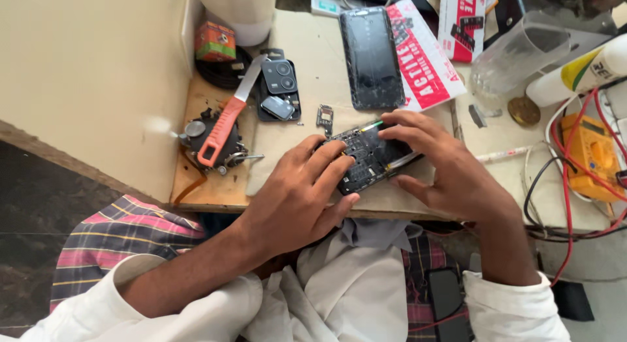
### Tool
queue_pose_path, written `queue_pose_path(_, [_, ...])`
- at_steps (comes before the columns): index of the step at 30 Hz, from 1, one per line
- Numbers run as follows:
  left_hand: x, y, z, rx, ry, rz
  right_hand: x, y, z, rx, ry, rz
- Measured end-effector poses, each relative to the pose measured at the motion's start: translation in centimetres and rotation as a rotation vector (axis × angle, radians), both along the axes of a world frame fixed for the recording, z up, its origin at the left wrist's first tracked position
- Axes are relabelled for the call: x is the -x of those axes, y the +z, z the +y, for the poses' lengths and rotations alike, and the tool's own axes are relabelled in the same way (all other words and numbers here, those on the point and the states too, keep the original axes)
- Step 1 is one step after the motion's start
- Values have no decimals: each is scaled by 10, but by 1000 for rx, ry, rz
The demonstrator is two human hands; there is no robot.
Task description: The person disassembles a smartphone on a repair bench, lifting out the internal midframe and battery assembly by hand and prying inside the chassis with a green pry tool. They then reassemble the phone, power it on, and tap the screen to test it through the password prompt.
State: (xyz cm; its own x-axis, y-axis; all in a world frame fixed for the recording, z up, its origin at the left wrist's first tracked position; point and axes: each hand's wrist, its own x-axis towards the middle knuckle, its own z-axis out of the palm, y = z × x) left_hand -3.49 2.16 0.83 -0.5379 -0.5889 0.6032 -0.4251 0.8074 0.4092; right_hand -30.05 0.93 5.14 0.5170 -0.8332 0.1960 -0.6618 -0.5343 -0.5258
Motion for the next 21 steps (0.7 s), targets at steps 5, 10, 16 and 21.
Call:
queue_pose_path(5, [-6,16,-8,-172,-6,151,-6,3,-16,192,47,56])
queue_pose_path(10, [-8,26,-34,-336,-48,416,-5,9,-15,241,-106,-95])
queue_pose_path(16, [23,19,-54,-597,-146,793,-31,-1,-16,-187,-320,-774])
queue_pose_path(21, [51,-1,-53,-717,-127,925,-60,-25,-27,-486,-332,-1485])
